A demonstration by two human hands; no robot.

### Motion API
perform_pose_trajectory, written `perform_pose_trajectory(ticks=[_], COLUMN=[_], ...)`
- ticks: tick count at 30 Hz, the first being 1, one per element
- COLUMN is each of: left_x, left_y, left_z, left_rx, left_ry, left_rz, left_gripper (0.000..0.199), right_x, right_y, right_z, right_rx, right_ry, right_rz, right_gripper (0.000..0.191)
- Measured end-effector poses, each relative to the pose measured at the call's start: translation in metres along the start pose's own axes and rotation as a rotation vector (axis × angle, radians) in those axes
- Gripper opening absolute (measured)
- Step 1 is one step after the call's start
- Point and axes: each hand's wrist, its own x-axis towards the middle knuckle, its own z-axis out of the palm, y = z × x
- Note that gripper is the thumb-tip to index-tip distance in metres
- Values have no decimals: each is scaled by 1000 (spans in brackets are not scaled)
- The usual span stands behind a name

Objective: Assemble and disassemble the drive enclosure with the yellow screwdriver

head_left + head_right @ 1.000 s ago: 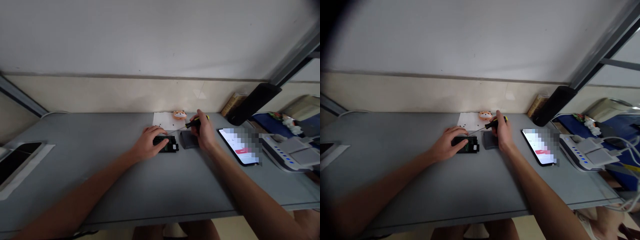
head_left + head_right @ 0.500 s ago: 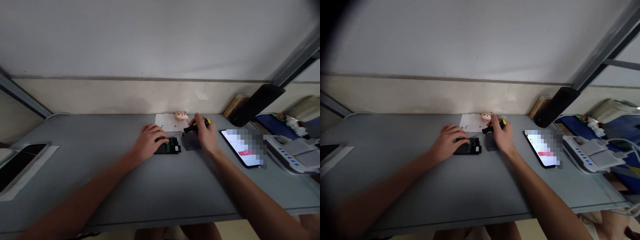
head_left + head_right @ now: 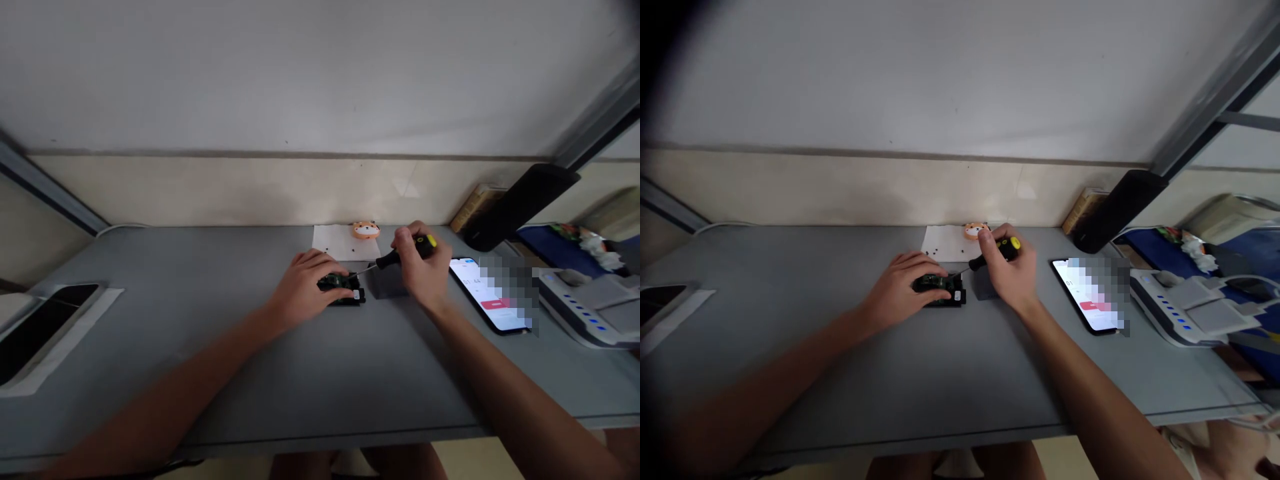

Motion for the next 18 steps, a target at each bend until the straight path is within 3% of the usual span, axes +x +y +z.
perform_pose_trajectory(ticks=[3, 5, 10, 18], left_x=[0, -1, -3, -2], left_y=[0, -1, -4, -4], left_z=[1, 2, 6, 7], left_rx=[-21, -30, -56, -68], left_ry=[-97, -172, -237, -237], left_rz=[-59, -80, -125, -125], left_gripper=[63, 73, 65, 61], right_x=[1, 2, 2, 0], right_y=[2, 5, 10, 11], right_z=[1, 2, 3, 3], right_rx=[-5, -14, -40, -54], right_ry=[-10, -29, -82, -104], right_rz=[33, 43, 52, 39], right_gripper=[51, 53, 54, 48])
